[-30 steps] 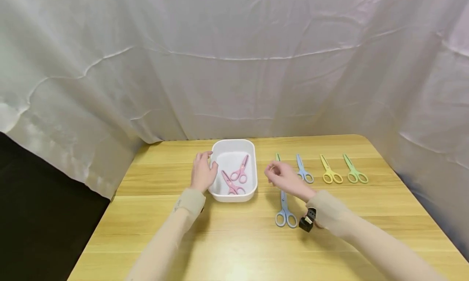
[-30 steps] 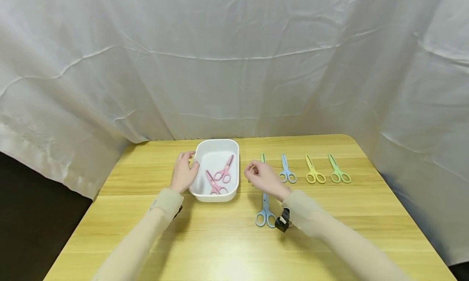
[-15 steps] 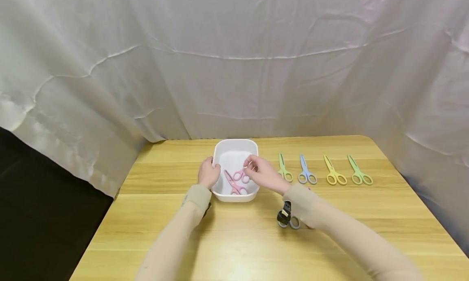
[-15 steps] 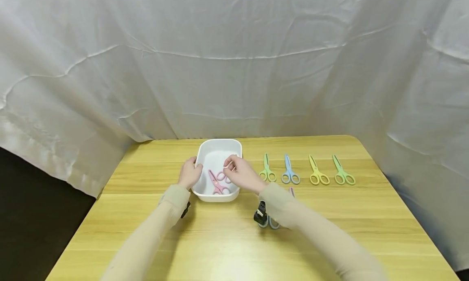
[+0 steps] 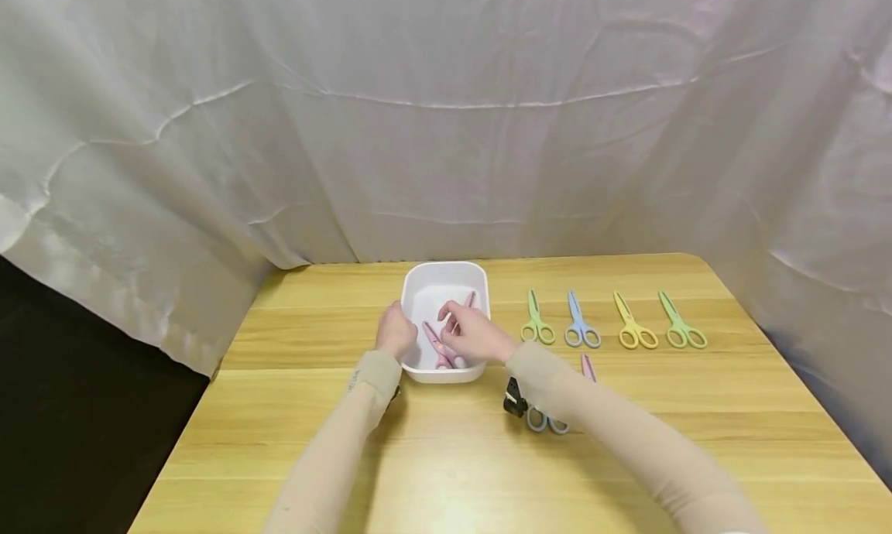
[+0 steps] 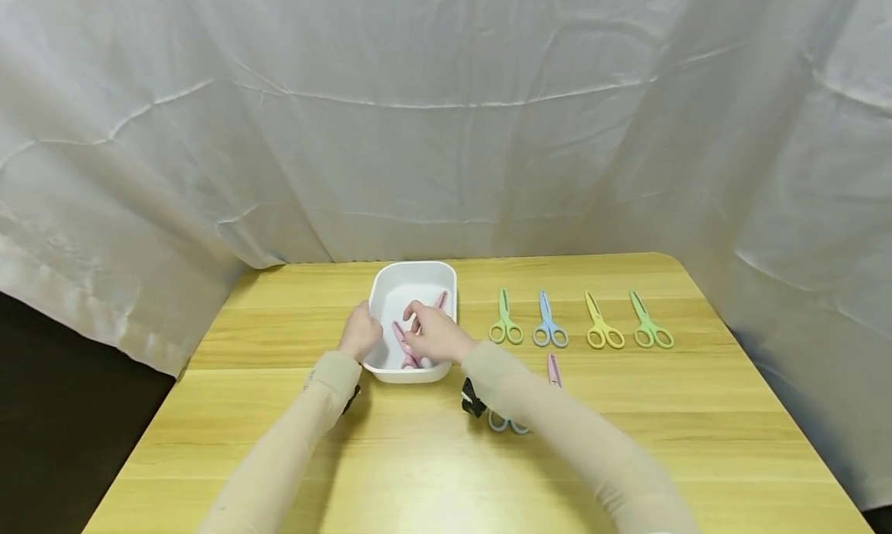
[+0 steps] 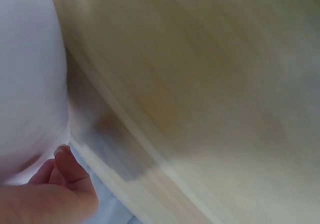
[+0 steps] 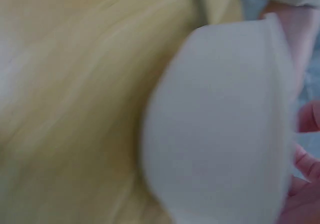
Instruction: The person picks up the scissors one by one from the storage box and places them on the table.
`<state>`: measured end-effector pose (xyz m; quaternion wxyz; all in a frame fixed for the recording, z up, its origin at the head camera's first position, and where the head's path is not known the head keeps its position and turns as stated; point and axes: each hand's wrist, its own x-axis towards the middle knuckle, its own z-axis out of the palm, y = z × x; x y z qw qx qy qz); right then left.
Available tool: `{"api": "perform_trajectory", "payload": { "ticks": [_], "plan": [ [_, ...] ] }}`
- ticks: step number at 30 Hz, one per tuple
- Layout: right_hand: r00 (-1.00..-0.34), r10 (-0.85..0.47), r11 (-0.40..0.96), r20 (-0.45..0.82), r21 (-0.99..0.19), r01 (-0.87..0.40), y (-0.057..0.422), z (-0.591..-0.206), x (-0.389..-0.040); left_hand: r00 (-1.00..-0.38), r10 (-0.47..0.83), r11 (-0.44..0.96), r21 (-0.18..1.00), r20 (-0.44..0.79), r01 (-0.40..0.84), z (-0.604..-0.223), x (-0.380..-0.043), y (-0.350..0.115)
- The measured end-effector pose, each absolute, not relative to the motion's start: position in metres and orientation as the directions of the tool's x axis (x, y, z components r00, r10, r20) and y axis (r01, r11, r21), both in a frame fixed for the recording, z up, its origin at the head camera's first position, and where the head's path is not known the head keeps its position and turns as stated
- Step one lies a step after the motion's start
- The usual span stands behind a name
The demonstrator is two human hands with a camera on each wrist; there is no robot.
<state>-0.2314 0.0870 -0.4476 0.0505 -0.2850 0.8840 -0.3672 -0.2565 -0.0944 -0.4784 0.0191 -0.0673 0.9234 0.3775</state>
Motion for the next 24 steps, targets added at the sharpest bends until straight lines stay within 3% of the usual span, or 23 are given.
{"api": "perform_trajectory", "payload": {
  "ticks": [12, 24],
  "plan": [
    [-0.819, -0.562, 0.686, 0.116, -0.488, -0.540, 0.081, -0.468, -0.232, -0.985, -0.114, 0.709, 0.683, -0.133, -0.174, -0.483, -0.260, -0.095],
    [-0.859, -0.506, 0.785, 0.083, -0.367, -0.498, 0.074, -0.473, -0.228, -0.986, -0.108, 0.697, 0.698, -0.129, -0.167, -0.482, -0.257, -0.095]
  ]
}}
